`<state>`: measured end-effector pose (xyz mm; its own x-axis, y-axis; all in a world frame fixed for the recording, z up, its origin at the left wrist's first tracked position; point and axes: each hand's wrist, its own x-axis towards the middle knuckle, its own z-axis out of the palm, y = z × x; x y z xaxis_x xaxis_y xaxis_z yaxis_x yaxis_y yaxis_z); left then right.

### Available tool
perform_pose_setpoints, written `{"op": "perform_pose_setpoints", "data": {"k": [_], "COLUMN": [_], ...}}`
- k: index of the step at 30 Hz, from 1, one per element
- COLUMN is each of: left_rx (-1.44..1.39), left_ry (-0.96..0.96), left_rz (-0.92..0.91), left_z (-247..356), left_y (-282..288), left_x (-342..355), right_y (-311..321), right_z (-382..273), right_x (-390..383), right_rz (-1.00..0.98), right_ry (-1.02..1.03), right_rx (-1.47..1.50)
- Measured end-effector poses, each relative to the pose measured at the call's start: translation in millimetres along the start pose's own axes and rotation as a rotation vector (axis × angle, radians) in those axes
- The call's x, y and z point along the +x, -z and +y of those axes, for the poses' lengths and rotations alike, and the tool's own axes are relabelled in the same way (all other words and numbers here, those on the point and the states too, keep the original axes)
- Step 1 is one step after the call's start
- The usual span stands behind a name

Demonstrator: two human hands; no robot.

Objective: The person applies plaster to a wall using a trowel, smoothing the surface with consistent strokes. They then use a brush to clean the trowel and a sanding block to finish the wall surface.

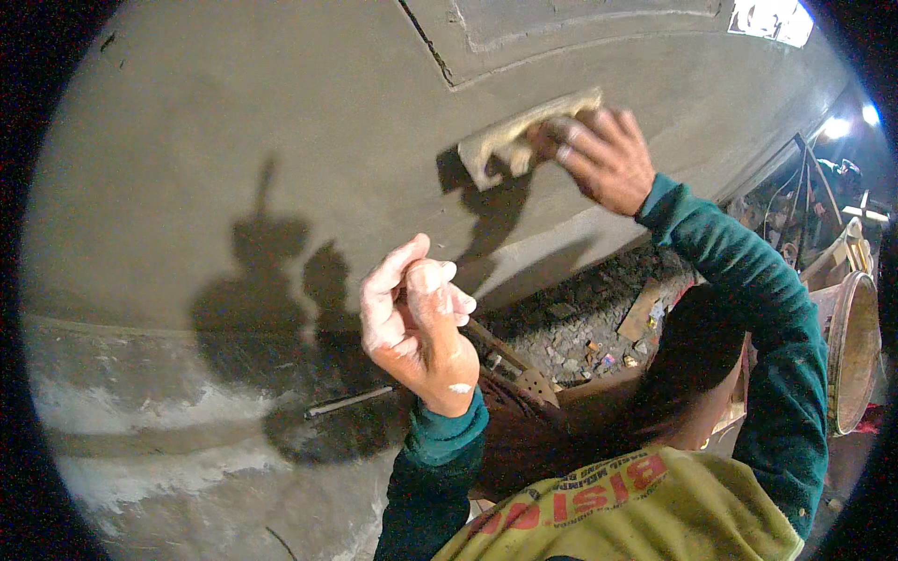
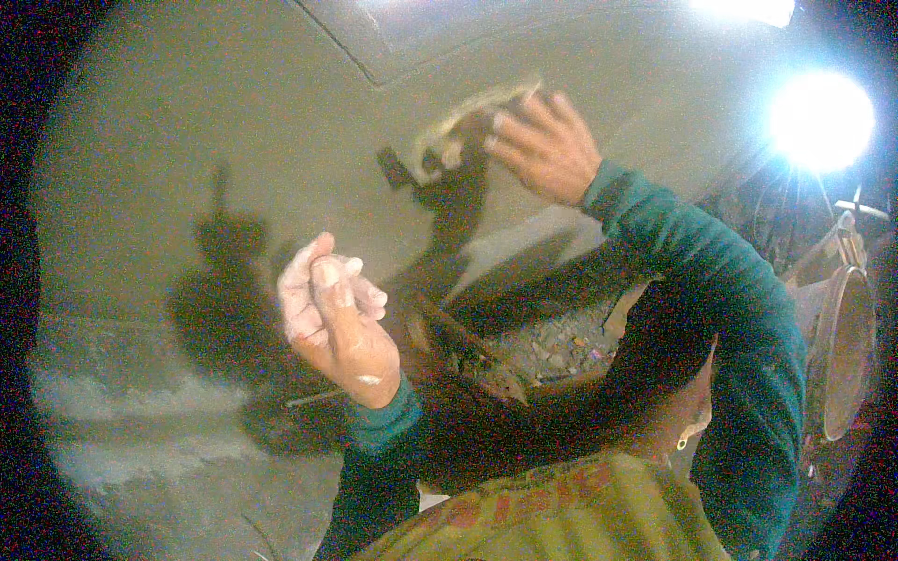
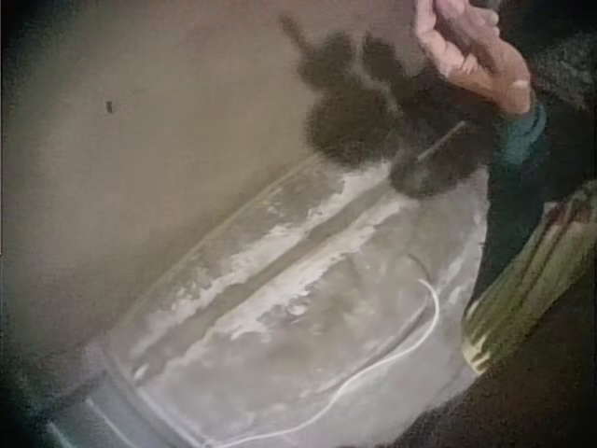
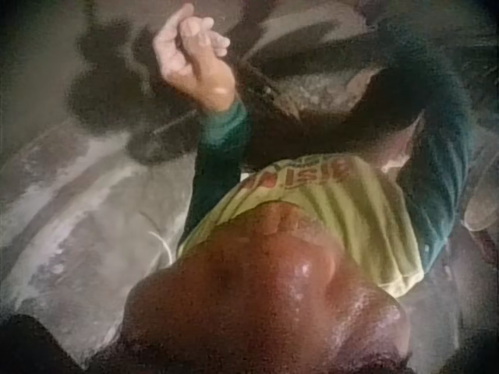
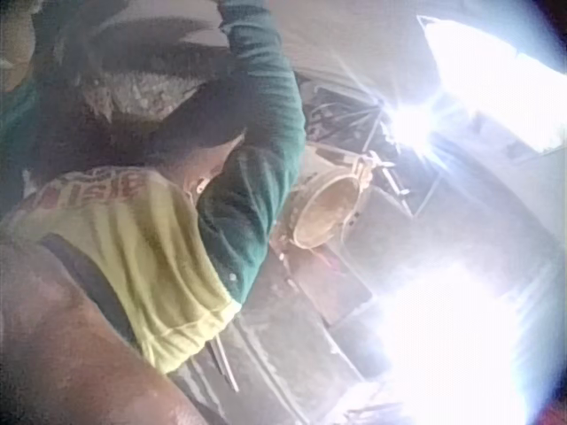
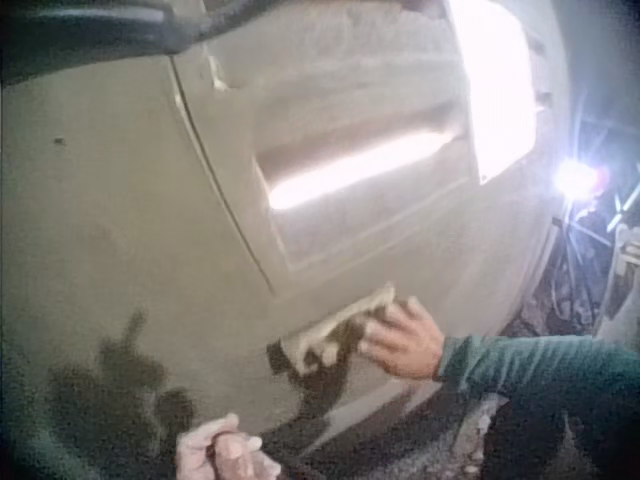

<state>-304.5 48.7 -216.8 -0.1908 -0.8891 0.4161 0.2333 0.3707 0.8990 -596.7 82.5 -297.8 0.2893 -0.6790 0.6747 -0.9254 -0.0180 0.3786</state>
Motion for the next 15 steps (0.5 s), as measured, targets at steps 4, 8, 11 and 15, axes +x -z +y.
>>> {"op": "perform_pose_setpoints", "data": {"k": [4,8,11,15], "left_rx": [-0.044,0.001,0.002,0.032], "left_ry": [0.034,-0.008,-0.013,-0.004], "left_rz": [0.016,-0.007,-0.023,-0.019], "left_z": [5,-1,-6,-7], "left_y": [0,-6,-5,-3], "left_x": [-1,-1,0,2], "right_y": [19,1,-13,-1], "right_z": [33,31,-11,-33], "right_x": [27,21,16,-3], "right_rz": [0.187,0.025,-0.143,-0.264], "right_ry": [-0.127,0.001,0.141,0.159], "right_rx": [-0.121,-0.011,0.014,0.12]}}
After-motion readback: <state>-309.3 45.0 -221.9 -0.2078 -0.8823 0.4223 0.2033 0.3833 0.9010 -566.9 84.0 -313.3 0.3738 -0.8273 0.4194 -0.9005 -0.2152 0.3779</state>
